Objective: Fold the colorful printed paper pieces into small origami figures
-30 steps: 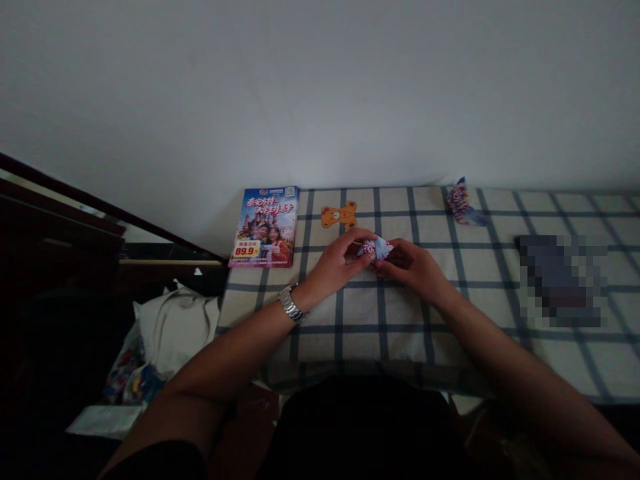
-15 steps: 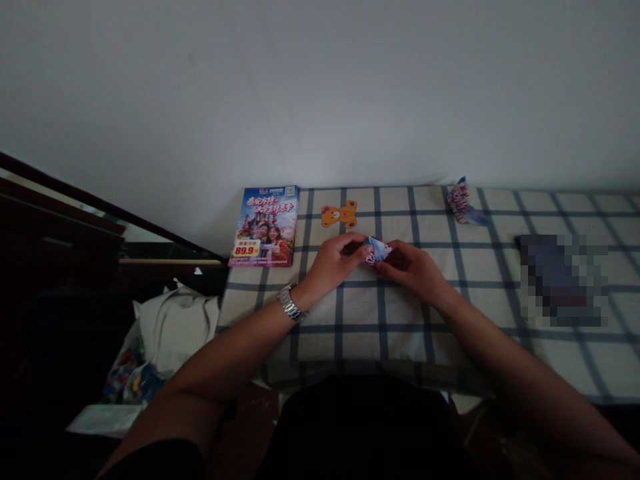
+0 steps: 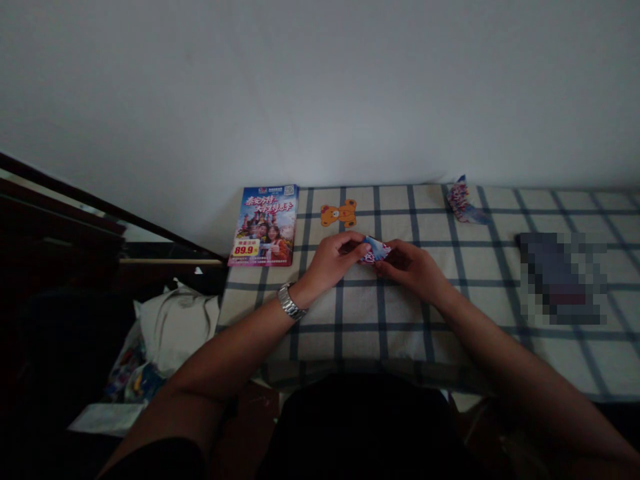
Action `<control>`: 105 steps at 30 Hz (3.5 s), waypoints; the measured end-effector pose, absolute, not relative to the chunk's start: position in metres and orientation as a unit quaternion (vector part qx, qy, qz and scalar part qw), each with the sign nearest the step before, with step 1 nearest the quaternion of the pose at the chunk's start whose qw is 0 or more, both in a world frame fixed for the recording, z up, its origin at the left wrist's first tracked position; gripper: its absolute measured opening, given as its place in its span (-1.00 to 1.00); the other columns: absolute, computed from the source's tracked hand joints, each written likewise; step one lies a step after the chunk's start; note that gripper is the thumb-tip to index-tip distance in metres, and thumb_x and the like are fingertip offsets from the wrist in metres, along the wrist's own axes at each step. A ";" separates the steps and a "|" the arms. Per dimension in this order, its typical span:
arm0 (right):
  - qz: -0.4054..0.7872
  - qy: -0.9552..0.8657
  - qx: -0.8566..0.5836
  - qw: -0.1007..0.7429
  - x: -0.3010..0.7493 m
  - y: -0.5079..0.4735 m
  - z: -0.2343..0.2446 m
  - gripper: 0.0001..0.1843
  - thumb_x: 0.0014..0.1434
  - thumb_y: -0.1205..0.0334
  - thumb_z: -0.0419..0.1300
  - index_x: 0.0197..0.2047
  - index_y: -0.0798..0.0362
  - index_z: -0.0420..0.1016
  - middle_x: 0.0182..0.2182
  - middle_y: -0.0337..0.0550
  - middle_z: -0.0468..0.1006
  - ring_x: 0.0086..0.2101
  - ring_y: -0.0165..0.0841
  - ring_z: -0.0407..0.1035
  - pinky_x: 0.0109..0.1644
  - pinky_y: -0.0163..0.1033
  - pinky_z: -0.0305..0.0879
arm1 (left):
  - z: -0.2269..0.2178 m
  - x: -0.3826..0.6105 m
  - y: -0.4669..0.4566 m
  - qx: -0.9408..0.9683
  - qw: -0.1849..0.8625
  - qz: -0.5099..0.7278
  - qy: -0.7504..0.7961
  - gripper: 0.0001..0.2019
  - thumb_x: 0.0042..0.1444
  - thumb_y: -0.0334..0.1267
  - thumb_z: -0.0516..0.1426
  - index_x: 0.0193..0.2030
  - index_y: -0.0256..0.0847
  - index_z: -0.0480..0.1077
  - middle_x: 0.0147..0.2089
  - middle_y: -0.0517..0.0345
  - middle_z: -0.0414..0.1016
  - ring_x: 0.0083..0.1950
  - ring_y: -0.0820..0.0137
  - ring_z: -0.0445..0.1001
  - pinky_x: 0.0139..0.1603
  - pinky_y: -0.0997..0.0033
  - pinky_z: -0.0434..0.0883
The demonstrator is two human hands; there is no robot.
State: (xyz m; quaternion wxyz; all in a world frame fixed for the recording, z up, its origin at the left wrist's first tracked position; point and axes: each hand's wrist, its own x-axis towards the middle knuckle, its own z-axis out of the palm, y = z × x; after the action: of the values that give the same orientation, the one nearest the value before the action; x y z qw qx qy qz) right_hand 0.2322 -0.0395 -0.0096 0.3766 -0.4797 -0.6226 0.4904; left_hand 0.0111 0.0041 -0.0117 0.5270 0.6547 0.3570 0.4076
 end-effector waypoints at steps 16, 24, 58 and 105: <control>0.515 -0.593 -0.472 0.399 0.234 -0.039 -0.011 -0.72 0.24 0.02 0.41 -0.06 -0.04 0.55 -0.25 -0.17 0.70 -0.29 -0.28 0.61 -0.13 -0.16 0.59 | -0.005 0.007 0.008 0.697 0.514 0.352 0.355 -0.75 0.28 -0.06 0.31 -0.16 -0.23 0.55 -0.25 0.14 0.63 -0.27 0.41 0.57 -0.24 0.47 0.46; 0.497 -0.605 -0.479 0.396 0.234 -0.038 -0.011 -0.75 0.25 0.05 0.39 -0.06 -0.06 0.56 -0.26 -0.18 0.70 -0.29 -0.27 0.60 -0.14 -0.14 0.57 | -0.002 0.005 0.007 0.720 0.518 0.304 0.349 -0.72 0.31 -0.03 0.27 -0.24 -0.24 0.52 -0.32 0.15 0.60 -0.32 0.43 0.53 -0.30 0.46 0.39; 0.540 -0.542 -0.482 0.427 0.233 -0.039 -0.009 -0.61 0.16 -0.13 0.47 -0.22 -0.06 0.46 -0.36 -0.20 0.69 -0.36 -0.26 0.63 -0.20 -0.13 0.64 | -0.001 0.007 0.001 0.692 0.565 0.302 0.333 -0.61 0.38 0.07 0.21 -0.28 -0.25 0.49 -0.34 0.11 0.61 -0.37 0.50 0.58 -0.32 0.54 0.48; 0.534 -0.617 -0.459 0.351 0.235 -0.040 -0.006 -0.69 0.37 -0.09 0.28 -0.11 -0.02 0.61 -0.28 -0.15 0.71 -0.31 -0.29 0.61 -0.16 -0.13 0.59 | -0.003 0.007 0.005 0.653 0.554 0.382 0.347 -0.66 0.31 0.03 0.27 -0.29 -0.21 0.45 -0.36 0.20 0.48 -0.30 0.45 0.44 -0.24 0.45 0.39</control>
State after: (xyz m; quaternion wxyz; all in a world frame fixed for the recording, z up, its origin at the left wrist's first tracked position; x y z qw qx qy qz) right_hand 0.2348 -0.0403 -0.0064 0.3509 -0.4591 -0.6174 0.5337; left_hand 0.0074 0.0055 -0.0031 0.5543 0.6531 0.3473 0.3816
